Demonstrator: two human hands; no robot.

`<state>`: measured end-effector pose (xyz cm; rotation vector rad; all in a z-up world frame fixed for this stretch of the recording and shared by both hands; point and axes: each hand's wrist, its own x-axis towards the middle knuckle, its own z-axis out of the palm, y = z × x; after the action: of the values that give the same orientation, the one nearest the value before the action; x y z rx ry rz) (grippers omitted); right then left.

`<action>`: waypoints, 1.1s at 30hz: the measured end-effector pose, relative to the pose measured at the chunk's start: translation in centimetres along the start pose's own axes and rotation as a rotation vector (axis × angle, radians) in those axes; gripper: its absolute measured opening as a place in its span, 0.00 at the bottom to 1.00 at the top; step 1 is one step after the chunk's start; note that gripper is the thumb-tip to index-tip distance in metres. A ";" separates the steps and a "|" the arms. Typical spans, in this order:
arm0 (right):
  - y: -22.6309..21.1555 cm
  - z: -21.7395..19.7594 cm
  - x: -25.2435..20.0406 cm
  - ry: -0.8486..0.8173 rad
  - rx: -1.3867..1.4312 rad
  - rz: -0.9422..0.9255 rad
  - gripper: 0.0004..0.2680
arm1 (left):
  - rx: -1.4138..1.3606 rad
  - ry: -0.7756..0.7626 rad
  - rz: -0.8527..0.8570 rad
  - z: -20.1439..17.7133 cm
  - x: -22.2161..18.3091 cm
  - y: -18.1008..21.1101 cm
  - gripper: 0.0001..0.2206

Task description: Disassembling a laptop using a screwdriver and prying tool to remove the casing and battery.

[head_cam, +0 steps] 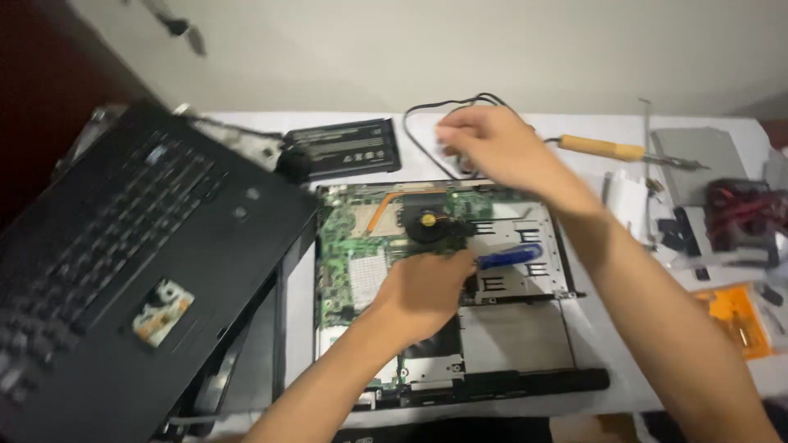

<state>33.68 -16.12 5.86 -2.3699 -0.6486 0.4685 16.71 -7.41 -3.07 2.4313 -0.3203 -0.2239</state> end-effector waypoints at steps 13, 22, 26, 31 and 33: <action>17.9 -0.2 -24.7 0.582 0.009 0.497 0.14 | 0.041 -0.093 -0.207 -1.8 1.0 1.9 0.12; 18.0 1.4 -25.0 0.525 0.041 0.351 0.16 | 0.064 -0.105 -0.287 -2.9 0.9 3.3 0.13; 16.1 1.7 -24.8 0.407 0.111 0.296 0.16 | 0.017 -0.100 -0.358 -4.2 0.9 4.3 0.14; 15.3 1.9 -24.4 0.325 0.154 0.224 0.17 | -0.302 0.134 -0.243 -5.5 0.3 3.9 0.12; 14.4 1.3 -24.0 0.348 0.076 0.218 0.15 | -0.323 0.271 -0.256 -5.8 0.2 3.7 0.13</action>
<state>18.26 -38.62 -0.59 -2.3796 -0.2124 0.1596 17.66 -6.79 3.74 2.1408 0.1404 -0.0493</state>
